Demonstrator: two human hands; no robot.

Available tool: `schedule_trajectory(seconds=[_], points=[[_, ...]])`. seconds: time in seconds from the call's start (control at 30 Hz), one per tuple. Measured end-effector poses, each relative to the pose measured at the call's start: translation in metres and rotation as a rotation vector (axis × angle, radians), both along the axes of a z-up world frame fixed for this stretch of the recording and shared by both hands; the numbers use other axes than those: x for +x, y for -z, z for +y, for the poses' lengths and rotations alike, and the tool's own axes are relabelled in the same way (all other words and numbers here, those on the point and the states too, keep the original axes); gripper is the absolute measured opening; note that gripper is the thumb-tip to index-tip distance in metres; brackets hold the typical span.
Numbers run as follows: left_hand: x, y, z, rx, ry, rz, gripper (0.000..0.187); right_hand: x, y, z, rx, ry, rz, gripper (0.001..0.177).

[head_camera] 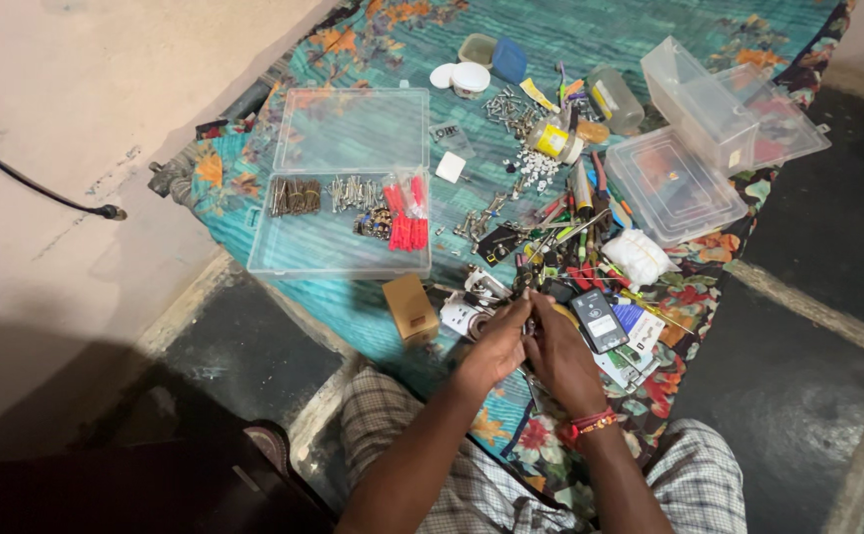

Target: The person sits on the floor and assembles small electronic components using pliers and other tools. They handle wires, connectors, and small parts, organizing them into a plastic container.

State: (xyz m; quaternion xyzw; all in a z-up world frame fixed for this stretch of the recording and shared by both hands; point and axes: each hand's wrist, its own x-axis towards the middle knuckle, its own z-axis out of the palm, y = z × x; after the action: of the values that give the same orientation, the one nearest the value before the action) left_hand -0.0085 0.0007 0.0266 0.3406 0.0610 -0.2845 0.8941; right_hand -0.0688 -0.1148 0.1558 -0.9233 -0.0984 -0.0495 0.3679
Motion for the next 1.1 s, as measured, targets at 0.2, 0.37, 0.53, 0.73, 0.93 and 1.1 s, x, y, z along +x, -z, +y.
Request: schedule_trajectory(seconds=[0.2,0.37,0.53,0.73,0.93,1.1], points=[[-0.005,-0.009,-0.008,-0.015,-0.019,0.065,0.036,-0.006,0.010,-0.009,0.030,0.009,-0.114,0.075],[-0.010,-0.037,-0.003,-0.087,0.116,0.012,0.040,-0.010,0.005,-0.018,0.240,0.069,0.045,0.081],[-0.004,-0.030,-0.003,-0.049,0.033,-0.045,0.055,0.000,0.031,-0.053,0.338,0.182,0.011,0.081],[0.017,-0.018,0.004,-0.069,-0.112,-0.052,0.056,0.018,0.061,-0.078,-0.283,0.302,-0.039,0.074],[0.034,-0.008,0.012,-0.026,-0.238,0.071,0.034,0.002,0.051,-0.095,-0.290,0.222,-0.010,0.073],[0.044,0.003,0.012,-0.110,-0.267,0.070,0.030,-0.034,0.050,-0.103,-0.379,0.177,0.116,0.068]])
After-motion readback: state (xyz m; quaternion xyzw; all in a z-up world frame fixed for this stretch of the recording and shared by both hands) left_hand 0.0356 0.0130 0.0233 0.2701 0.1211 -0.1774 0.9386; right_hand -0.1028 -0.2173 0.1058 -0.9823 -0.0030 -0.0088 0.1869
